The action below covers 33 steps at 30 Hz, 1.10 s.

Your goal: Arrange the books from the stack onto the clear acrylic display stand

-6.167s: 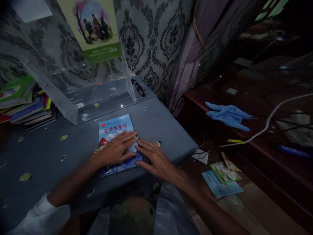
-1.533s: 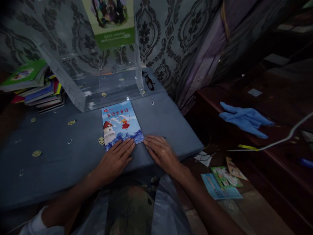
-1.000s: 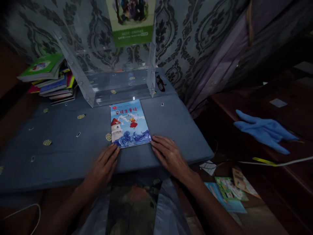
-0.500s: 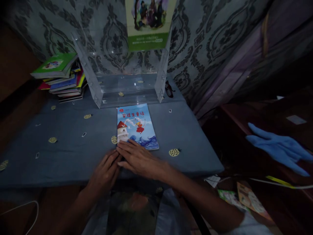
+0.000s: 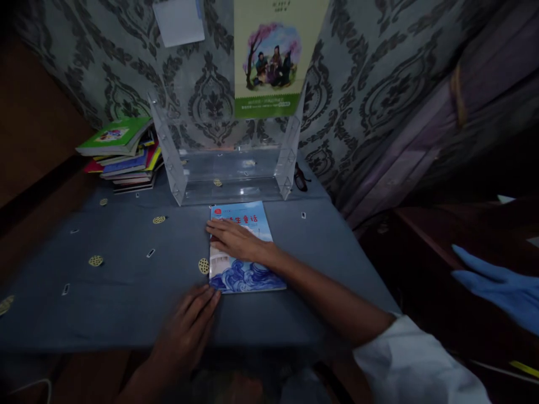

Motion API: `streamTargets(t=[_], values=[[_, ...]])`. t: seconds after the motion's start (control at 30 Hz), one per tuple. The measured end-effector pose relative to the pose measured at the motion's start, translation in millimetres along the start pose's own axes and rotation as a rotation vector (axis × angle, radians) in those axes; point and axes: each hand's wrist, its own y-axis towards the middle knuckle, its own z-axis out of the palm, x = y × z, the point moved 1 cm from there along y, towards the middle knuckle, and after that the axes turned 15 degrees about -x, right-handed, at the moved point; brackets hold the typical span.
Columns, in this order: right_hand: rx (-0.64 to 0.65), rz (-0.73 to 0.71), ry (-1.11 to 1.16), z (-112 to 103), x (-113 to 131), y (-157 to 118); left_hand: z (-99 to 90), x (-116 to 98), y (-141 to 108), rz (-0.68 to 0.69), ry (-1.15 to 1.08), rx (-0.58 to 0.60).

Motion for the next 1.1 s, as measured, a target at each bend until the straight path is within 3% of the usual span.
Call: streamTargets(t=[0.23, 0.43, 0.7, 0.87, 1.1], values=[[-0.099, 0.023, -0.093, 5, -41, 14, 4.4, 0, -5, -0.031, -0.007, -0.002], [-0.307, 0.043, -0.161, 7, -73, -7, -1.9, -4, 4, -0.05, -0.012, 0.07], [-0.335, 0.151, -0.308, 9, -104, -34, -13.8, 1, 28, -0.072, 0.004, 0.279], [-0.324, 0.2, -0.291, 18, -126, -41, -7.6, 16, 45, -0.032, 0.014, 0.258], [-0.336, 0.261, -0.238, 19, -127, -38, 29.5, 64, 80, -0.019, 0.083, 0.293]])
